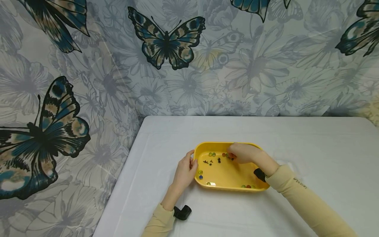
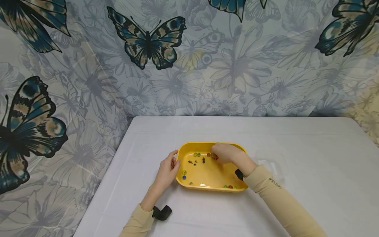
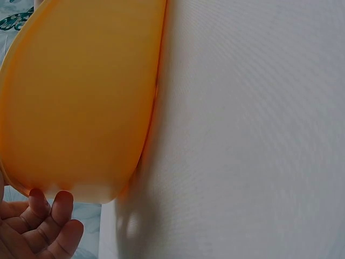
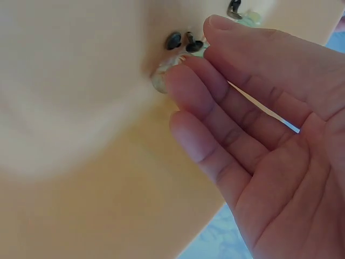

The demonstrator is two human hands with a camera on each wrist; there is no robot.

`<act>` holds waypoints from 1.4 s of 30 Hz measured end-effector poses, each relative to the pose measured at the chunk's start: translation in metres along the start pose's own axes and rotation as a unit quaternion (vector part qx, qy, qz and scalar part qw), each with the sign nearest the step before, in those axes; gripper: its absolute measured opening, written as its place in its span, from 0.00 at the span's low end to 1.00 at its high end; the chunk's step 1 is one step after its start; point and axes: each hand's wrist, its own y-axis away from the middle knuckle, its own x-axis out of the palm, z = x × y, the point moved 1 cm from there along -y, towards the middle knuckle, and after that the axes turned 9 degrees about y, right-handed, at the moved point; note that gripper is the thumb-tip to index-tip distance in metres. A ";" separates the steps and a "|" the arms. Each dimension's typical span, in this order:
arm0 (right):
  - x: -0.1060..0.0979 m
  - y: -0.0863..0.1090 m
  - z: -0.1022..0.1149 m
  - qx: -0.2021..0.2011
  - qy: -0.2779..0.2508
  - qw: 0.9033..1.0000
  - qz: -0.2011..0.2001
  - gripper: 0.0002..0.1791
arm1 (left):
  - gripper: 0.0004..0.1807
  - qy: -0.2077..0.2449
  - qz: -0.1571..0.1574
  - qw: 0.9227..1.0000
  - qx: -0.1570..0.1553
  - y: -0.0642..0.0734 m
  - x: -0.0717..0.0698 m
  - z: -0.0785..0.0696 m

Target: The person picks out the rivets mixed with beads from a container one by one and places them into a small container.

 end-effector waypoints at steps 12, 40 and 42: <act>0.004 0.001 0.000 0.000 -0.004 1.000 -0.005 0.13 | 0.22 -0.004 -0.004 1.000 0.009 0.001 -0.001 0.000; 0.014 -0.002 0.003 0.033 0.032 0.999 -0.017 0.12 | 0.22 -0.005 -0.003 1.000 0.011 -0.001 0.000 0.003; 0.015 -0.003 0.003 0.031 0.028 0.999 -0.015 0.12 | 0.22 -0.004 -0.002 1.000 0.009 -0.001 0.000 0.002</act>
